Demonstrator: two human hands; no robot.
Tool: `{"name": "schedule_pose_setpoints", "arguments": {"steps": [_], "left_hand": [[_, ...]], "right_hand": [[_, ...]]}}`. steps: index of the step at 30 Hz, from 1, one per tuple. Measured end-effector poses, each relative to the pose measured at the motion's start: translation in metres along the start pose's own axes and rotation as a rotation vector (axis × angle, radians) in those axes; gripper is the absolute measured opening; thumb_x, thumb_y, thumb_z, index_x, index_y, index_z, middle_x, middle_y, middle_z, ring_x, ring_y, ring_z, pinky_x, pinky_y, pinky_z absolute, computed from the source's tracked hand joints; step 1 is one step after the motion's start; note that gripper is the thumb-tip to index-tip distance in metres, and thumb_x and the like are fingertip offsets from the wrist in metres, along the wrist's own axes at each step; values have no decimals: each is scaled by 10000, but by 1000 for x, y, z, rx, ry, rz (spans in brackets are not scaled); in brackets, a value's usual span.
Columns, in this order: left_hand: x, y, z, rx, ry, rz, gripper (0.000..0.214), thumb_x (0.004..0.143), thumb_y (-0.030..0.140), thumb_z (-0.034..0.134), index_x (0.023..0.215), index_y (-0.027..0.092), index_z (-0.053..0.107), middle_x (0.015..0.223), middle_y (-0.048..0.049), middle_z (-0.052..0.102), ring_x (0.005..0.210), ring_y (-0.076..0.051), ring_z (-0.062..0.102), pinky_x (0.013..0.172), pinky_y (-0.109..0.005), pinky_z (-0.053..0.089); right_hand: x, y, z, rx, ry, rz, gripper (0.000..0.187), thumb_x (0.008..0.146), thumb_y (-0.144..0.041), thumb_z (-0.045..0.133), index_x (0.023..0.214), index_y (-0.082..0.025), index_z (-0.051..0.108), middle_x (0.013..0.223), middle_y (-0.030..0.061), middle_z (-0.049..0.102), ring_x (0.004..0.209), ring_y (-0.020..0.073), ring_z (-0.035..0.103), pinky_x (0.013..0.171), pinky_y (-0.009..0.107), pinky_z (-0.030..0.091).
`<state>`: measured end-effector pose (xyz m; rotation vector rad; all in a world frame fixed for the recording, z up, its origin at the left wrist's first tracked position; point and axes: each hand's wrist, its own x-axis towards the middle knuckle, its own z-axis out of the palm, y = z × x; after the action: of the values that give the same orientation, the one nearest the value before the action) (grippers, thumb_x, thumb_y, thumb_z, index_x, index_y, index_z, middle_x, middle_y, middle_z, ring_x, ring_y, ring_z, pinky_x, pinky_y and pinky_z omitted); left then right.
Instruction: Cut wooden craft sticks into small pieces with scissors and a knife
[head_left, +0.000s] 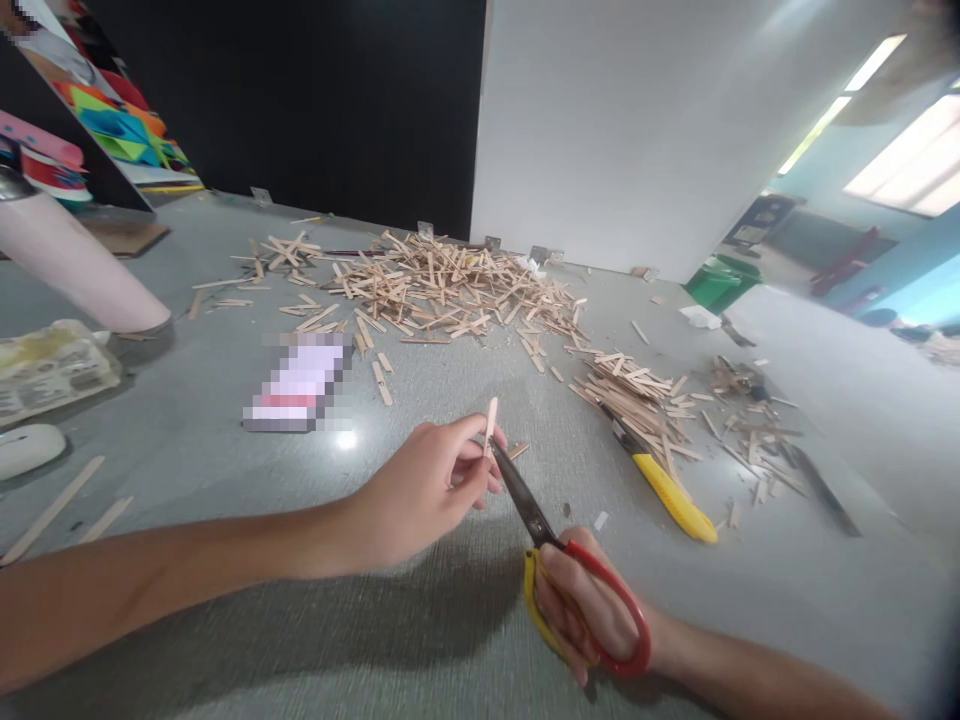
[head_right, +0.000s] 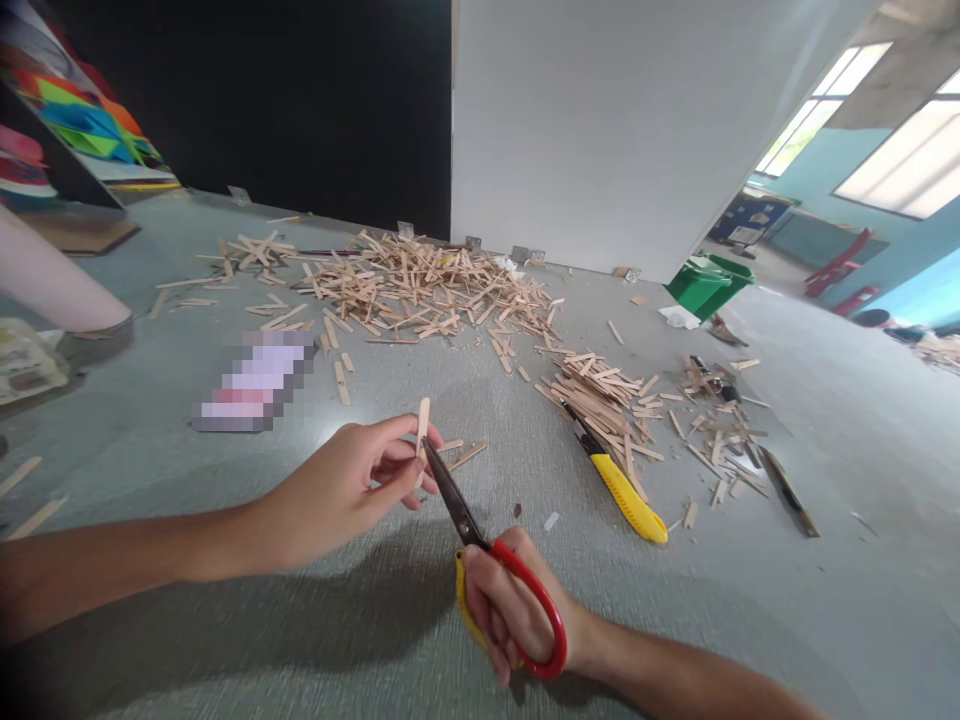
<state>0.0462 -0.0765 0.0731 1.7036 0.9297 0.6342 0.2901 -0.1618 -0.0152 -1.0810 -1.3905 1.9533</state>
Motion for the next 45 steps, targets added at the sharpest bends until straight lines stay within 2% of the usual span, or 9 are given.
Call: {"name": "schedule_pose_setpoints", "arguments": {"steps": [5,9,13,17,22,28,33,41,45], "left_hand": [[1,0,-1,18,-4,-25,179,1073,342,554,1186,207,587,959,-72,812,933,-244,830,725,-310,685],[2,2,-2,0,9,-22,177,1073,342,552,1177,206,595,957,-69,810,902,-224,822,716,-290,671],[4,7,-5,-20,4,-30,139,1049,298,573,1122,187,613,875,-57,786,773,-199,795,697,-289,652],[5,10,-7,-37,-1,-30,117,1025,267,587,1098,182,620,862,-50,763,755,-197,775,694,-301,644],[6,10,-7,-23,-4,-26,135,1019,275,586,1110,180,614,867,-51,763,769,-206,774,688,-312,639],[6,3,-8,55,-6,-2,100,1025,266,580,1082,190,612,858,-42,776,760,-201,780,671,-298,614],[5,-4,-8,153,-2,43,113,1041,266,564,1116,200,617,863,-30,789,750,-183,775,665,-277,575],[5,3,-19,323,-38,41,201,1003,278,565,1149,181,664,832,-37,761,661,-161,691,557,-244,440],[6,2,-25,400,-62,61,152,1007,270,548,1067,189,661,752,-8,701,579,-134,600,515,-240,348]], "right_hand": [[1,3,1,-28,42,-8,801,1065,-757,429,493,-201,499,336,-23,426,250,84,425,281,167,324],[4,9,2,31,15,-57,777,1043,-773,465,549,-179,544,366,-22,472,266,91,470,289,161,349],[6,12,4,122,1,-86,741,994,-803,526,637,-158,602,404,-24,497,325,123,560,335,179,433],[7,10,5,142,-13,-113,738,952,-828,570,695,-140,651,433,-37,502,324,105,515,392,227,528],[8,8,6,135,11,-91,751,953,-840,551,657,-153,624,414,-36,482,320,112,522,361,209,491],[6,2,10,13,86,-22,793,982,-836,507,556,-169,547,385,2,504,294,99,515,293,147,319],[4,-2,13,22,109,20,787,979,-854,484,559,-190,514,366,-32,448,269,104,490,268,157,311],[1,-3,8,19,57,-26,816,1038,-819,393,520,-198,505,354,-32,420,242,86,426,261,170,304],[2,-3,6,19,27,-42,823,1052,-807,376,500,-209,496,339,-37,396,240,90,423,257,177,305]]}}
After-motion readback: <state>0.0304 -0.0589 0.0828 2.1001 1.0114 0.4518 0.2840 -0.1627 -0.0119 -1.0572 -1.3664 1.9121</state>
